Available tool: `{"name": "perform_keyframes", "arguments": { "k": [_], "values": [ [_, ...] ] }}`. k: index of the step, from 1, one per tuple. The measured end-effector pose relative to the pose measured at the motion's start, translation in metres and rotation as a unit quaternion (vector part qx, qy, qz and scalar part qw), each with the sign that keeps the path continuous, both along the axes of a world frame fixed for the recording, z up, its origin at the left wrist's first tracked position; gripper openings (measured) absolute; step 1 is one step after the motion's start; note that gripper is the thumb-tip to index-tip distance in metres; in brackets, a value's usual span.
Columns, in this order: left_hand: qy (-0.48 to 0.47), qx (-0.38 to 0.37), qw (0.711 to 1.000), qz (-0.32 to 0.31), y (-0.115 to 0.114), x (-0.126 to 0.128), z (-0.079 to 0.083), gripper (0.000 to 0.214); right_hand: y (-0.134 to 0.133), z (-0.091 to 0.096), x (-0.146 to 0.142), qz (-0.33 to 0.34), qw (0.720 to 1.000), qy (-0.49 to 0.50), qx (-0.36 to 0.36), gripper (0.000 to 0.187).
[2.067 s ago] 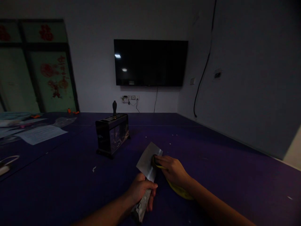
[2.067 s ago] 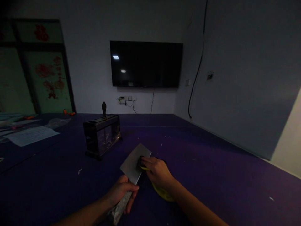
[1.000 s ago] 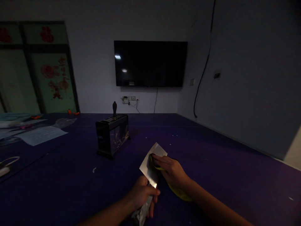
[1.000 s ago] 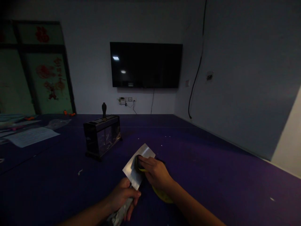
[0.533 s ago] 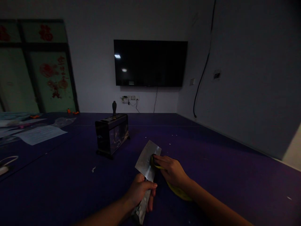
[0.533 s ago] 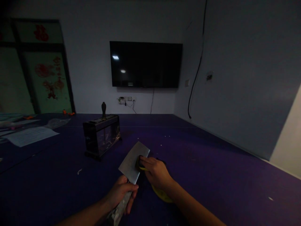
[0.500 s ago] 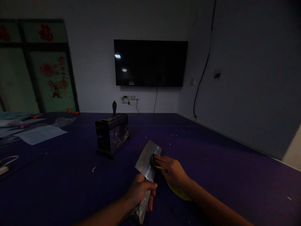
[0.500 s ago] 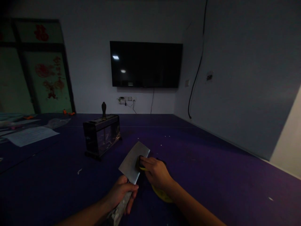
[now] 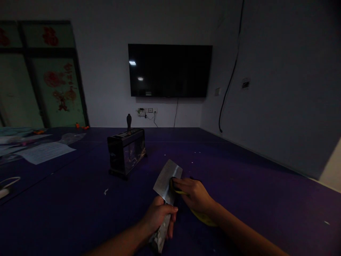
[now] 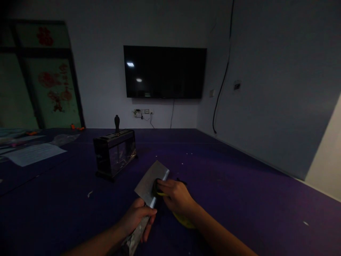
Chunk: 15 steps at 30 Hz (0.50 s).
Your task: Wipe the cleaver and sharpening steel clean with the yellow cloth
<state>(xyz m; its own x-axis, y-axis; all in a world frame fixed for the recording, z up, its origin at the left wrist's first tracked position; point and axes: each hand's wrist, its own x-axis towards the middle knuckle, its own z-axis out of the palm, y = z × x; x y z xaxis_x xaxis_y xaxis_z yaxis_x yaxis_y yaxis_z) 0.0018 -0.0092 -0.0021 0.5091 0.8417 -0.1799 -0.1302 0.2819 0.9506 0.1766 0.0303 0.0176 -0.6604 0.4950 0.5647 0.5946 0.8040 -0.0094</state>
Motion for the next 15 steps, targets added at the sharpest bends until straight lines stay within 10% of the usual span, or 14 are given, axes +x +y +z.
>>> {"name": "perform_keyframes", "arguments": {
  "k": [15],
  "values": [
    [0.017,0.025,0.994,-0.100,0.005,0.000,-0.012,0.023,-0.006,0.007,-0.004,-0.023,1.000,-0.011,0.007,0.050]
  ]
}}
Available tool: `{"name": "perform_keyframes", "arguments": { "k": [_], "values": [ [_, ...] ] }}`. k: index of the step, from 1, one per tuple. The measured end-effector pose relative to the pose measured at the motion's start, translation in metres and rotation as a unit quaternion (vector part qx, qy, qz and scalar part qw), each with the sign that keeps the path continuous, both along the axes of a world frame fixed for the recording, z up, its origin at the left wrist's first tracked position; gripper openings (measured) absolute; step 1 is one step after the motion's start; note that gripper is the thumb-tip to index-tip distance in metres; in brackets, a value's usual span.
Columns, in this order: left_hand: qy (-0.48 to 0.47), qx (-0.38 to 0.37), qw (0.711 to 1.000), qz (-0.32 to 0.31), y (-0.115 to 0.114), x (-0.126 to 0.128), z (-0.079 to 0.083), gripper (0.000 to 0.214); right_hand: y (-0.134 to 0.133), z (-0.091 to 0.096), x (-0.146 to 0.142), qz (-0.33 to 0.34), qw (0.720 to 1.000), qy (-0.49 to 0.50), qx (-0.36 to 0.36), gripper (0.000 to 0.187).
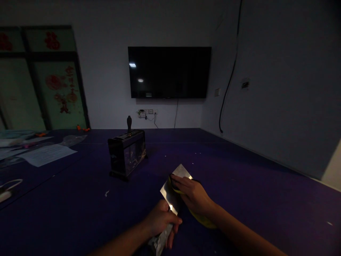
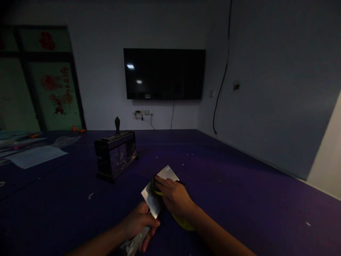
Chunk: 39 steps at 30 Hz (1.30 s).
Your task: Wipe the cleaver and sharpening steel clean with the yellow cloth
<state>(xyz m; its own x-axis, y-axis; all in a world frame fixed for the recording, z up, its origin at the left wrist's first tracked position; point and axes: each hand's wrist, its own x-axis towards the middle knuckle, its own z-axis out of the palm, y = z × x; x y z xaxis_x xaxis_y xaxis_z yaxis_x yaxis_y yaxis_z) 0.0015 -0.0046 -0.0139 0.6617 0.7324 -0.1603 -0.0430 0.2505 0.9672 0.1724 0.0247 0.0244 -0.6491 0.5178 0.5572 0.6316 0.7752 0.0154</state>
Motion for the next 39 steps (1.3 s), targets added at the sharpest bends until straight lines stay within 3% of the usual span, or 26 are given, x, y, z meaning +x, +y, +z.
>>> {"name": "perform_keyframes", "arguments": {
  "k": [14,26,33,39],
  "values": [
    [0.002,-0.008,0.996,0.084,0.001,0.001,0.011,0.023,0.005,-0.006,0.000,0.010,1.000,-0.004,-0.024,0.049],
    [0.002,-0.012,0.994,0.112,-0.002,0.000,0.011,0.024,0.005,-0.010,0.002,0.025,1.000,0.004,-0.004,0.044],
    [-0.003,-0.014,0.997,0.079,-0.001,-0.001,0.012,0.022,0.006,-0.009,0.001,0.049,0.999,0.000,-0.010,0.048],
    [0.004,-0.013,1.000,0.012,0.000,-0.001,0.007,0.025,0.001,-0.004,0.000,0.025,1.000,-0.004,-0.017,0.049]
  ]
}}
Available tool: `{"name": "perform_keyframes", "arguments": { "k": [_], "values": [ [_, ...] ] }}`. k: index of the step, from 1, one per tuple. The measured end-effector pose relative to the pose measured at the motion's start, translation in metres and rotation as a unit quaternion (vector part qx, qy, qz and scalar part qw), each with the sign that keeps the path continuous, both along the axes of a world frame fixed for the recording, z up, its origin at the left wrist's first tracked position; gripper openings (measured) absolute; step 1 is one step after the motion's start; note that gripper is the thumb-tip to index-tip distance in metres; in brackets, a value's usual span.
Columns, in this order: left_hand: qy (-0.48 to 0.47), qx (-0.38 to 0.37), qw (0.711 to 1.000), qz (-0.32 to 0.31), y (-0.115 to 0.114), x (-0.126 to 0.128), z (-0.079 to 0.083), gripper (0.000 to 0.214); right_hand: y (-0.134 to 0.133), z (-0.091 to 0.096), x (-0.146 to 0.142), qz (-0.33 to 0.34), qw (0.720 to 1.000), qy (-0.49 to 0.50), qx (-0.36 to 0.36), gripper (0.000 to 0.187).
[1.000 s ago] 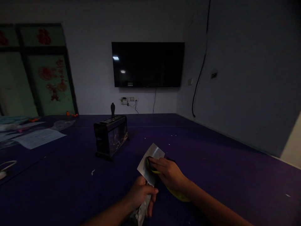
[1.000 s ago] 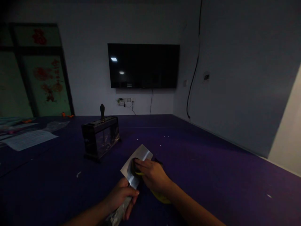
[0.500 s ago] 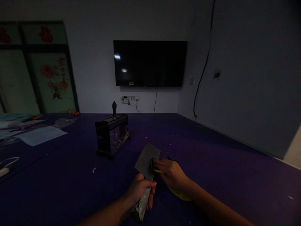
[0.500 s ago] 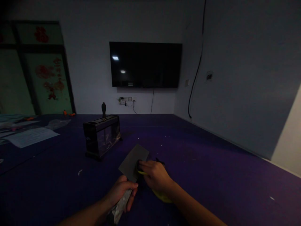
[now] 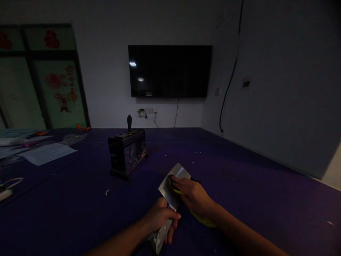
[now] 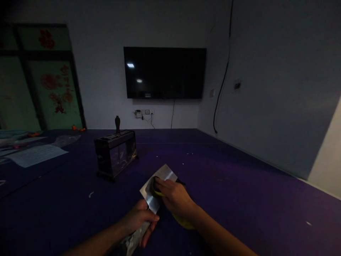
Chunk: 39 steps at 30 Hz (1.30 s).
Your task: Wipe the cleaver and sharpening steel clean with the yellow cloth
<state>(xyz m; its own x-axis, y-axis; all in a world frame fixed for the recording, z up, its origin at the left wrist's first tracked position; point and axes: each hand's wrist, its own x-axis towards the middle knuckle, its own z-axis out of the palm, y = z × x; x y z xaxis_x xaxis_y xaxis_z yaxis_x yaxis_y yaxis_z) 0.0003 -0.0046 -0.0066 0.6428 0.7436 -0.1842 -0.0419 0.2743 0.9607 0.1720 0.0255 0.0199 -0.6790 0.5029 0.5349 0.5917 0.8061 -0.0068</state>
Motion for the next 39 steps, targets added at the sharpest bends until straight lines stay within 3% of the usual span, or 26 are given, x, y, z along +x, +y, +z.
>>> {"name": "perform_keyframes", "arguments": {
  "k": [8,14,22,27,34,39],
  "values": [
    [0.003,0.015,1.000,-0.022,0.001,0.001,-0.004,0.026,-0.004,0.006,-0.004,0.011,1.000,-0.008,0.008,0.045],
    [-0.008,0.008,0.999,0.035,0.001,0.002,0.002,0.025,-0.004,0.005,-0.003,0.033,0.999,-0.008,-0.006,0.046],
    [0.024,0.000,0.995,0.092,0.005,-0.001,0.006,0.030,0.003,-0.002,-0.002,-0.017,1.000,-0.017,-0.018,0.045],
    [0.028,-0.011,0.992,0.120,0.003,0.000,0.004,0.027,0.002,-0.002,0.000,0.014,1.000,-0.003,-0.020,0.045],
    [0.014,0.003,0.997,0.073,-0.002,0.000,0.006,0.020,-0.001,0.001,-0.002,0.049,0.999,-0.007,-0.014,0.050],
    [-0.016,0.006,1.000,0.016,-0.001,0.000,-0.001,0.021,-0.004,0.003,-0.003,0.019,1.000,0.004,0.001,0.045]
  ]
}}
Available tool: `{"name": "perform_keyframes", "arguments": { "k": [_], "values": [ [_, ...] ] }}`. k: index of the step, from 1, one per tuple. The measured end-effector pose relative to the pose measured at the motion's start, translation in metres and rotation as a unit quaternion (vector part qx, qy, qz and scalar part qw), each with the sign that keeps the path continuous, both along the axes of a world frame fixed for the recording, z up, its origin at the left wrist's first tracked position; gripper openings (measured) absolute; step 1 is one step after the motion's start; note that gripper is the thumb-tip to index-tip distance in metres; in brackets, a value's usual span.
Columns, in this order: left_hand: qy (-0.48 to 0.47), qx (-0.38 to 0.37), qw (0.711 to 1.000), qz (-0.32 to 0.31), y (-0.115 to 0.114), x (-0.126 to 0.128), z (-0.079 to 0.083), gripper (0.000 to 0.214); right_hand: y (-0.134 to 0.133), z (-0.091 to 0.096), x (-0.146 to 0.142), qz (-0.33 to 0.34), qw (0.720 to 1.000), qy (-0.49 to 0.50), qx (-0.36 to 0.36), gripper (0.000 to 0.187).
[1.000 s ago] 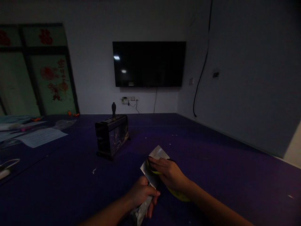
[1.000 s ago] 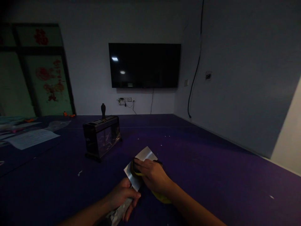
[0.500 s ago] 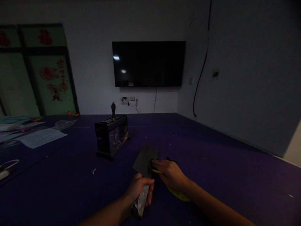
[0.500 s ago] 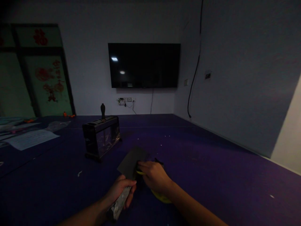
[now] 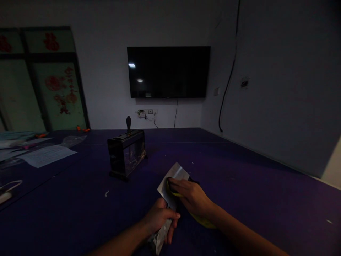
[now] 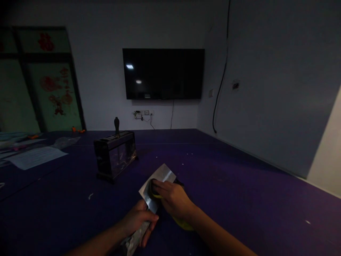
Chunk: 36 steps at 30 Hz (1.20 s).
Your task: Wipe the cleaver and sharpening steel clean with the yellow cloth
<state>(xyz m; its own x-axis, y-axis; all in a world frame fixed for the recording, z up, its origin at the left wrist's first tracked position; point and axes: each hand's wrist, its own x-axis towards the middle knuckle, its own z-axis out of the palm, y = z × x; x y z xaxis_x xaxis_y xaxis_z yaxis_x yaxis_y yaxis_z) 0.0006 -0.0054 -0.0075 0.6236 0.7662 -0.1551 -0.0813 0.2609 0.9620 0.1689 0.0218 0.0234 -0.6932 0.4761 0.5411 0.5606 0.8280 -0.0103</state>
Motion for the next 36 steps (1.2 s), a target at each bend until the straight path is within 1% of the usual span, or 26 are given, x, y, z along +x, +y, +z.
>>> {"name": "perform_keyframes", "arguments": {
  "k": [4,8,12,14,19,23,25,28,31,36],
  "values": [
    [-0.025,0.001,1.000,-0.017,0.000,0.002,-0.004,0.021,-0.004,0.004,-0.002,-0.004,1.000,-0.010,0.010,0.043],
    [-0.015,0.014,1.000,-0.013,0.002,0.004,-0.004,0.023,-0.008,0.006,-0.005,0.030,0.999,-0.028,0.008,0.048],
    [0.003,0.015,1.000,0.010,0.002,0.004,0.000,0.022,-0.010,0.005,-0.009,0.045,0.998,-0.035,0.002,0.052],
    [0.013,0.010,0.999,0.032,0.001,0.004,0.003,0.023,-0.009,0.003,-0.009,0.046,0.998,-0.033,-0.005,0.053],
    [0.022,0.000,0.997,0.069,0.001,0.003,0.007,0.025,-0.004,-0.002,-0.006,0.015,1.000,-0.022,-0.011,0.049],
    [0.018,-0.001,0.996,0.090,0.002,0.001,0.006,0.026,-0.002,-0.004,-0.005,-0.026,0.999,-0.018,-0.005,0.044],
    [0.023,-0.002,0.995,0.097,0.003,0.001,0.005,0.026,-0.002,-0.004,-0.005,-0.034,0.999,-0.012,-0.002,0.040],
    [0.029,-0.015,0.994,0.108,0.003,0.001,0.004,0.024,-0.003,-0.004,-0.004,-0.018,1.000,-0.006,0.004,0.033],
    [0.029,-0.025,0.994,0.103,0.002,0.001,0.005,0.023,-0.005,-0.003,-0.003,0.017,1.000,-0.007,0.009,0.030],
    [-0.002,0.000,0.995,0.099,0.000,0.002,0.006,0.024,-0.008,0.000,-0.005,0.072,0.997,-0.017,-0.009,0.035]
  ]
}}
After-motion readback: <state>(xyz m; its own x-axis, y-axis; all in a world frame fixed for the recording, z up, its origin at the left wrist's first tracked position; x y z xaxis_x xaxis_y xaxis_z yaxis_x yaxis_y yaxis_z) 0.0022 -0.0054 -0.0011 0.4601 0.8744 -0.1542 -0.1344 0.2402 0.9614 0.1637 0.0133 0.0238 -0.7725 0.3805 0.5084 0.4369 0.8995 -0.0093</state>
